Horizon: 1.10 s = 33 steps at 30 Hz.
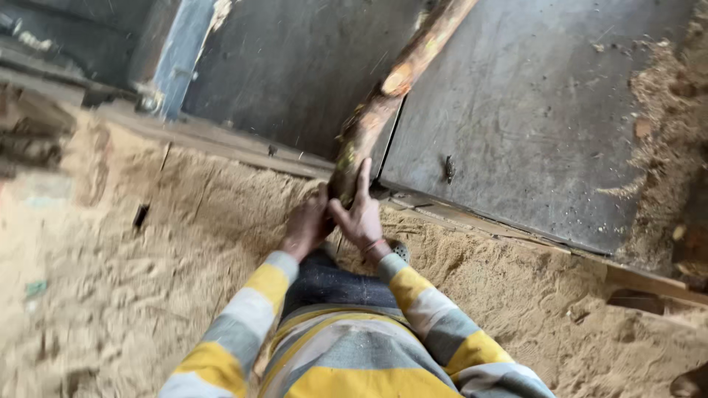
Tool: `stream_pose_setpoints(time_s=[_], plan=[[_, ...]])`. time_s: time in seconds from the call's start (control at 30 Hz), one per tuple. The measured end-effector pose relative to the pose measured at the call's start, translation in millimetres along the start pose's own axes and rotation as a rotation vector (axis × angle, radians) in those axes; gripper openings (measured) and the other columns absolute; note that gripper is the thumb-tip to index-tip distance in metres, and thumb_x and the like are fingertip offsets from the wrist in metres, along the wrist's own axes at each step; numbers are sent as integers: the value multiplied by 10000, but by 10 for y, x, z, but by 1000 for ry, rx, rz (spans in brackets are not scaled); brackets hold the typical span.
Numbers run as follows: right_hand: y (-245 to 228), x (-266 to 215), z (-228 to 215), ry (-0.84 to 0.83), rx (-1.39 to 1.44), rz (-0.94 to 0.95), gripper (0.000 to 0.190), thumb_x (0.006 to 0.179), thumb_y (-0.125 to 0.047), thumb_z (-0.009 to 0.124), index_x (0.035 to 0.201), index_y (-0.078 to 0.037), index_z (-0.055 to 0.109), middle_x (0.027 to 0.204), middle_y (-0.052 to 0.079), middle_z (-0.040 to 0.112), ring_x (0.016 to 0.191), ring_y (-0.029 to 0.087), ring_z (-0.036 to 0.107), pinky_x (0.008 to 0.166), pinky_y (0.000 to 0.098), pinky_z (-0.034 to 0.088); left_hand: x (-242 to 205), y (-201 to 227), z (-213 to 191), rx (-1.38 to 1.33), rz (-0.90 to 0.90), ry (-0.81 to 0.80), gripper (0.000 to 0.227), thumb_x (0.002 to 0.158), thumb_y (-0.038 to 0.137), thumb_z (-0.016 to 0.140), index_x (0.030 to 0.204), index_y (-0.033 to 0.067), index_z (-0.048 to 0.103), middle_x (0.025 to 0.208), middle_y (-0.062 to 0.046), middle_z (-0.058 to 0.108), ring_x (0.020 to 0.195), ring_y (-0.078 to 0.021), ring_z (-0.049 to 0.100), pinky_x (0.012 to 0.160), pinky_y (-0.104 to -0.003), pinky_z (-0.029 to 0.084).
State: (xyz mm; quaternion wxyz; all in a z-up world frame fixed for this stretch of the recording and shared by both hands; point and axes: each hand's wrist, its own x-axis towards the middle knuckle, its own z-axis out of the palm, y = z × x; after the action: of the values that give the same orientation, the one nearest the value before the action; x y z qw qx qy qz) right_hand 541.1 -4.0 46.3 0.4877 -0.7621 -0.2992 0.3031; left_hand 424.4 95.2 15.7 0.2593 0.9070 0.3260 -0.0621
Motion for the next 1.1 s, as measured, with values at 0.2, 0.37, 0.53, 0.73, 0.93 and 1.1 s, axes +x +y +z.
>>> stream_pose_setpoints(time_s=[0.2, 0.37, 0.53, 0.73, 0.93, 1.1], plan=[[-257, 326, 570, 168, 39, 19, 1140, 806, -253, 709, 1658, -112, -34, 1211, 370, 670, 1069, 482, 701, 939, 496, 590, 360, -645, -503, 27, 166, 108, 769, 856, 352, 773, 1401, -43, 400, 1054, -293, 675, 847, -448, 699, 656, -514, 586], [-467, 482, 760, 286, 121, -162, 1103, 849, -193, 757, 1668, -113, 23, 1437, 345, 569, 1221, 434, 667, 1012, 453, 564, 520, -973, -695, -69, 224, 73, 661, 906, 337, 765, 1385, 17, 441, 1103, -265, 669, 869, -454, 691, 666, -502, 580], [-664, 596, 723, 255, 255, 167, 1115, 749, -136, 703, 1663, -150, 64, 1395, 228, 632, 1092, 306, 729, 942, 369, 613, 759, -935, -866, -136, 402, 94, 535, 860, 293, 809, 1185, 23, 480, 1039, -217, 673, 834, -416, 703, 638, -495, 573], [-763, 828, 672, 282, 269, 96, 1116, 741, -124, 727, 1659, -103, 92, 1402, 255, 637, 1151, 295, 699, 974, 368, 589, 994, -796, -1104, -171, 380, 120, 553, 775, 281, 886, 1033, 23, 471, 925, -209, 672, 805, -411, 700, 636, -502, 566], [-705, 1137, 499, 283, 171, 48, 1136, 736, -153, 737, 1651, -84, 68, 1390, 274, 613, 1120, 310, 711, 964, 377, 601, 1364, -736, -1139, -189, 432, 115, 569, 827, 349, 862, 1054, 7, 469, 830, -191, 681, 629, -289, 712, 526, -401, 612], [-853, 1272, 429, 331, 35, 34, 1104, 755, -215, 752, 1657, -56, 136, 1214, 294, 722, 965, 305, 773, 870, 360, 632, 1482, -655, -1322, -212, 367, 77, 528, 869, 389, 844, 997, -2, 513, 827, -205, 705, 630, -256, 716, 516, -369, 610]])
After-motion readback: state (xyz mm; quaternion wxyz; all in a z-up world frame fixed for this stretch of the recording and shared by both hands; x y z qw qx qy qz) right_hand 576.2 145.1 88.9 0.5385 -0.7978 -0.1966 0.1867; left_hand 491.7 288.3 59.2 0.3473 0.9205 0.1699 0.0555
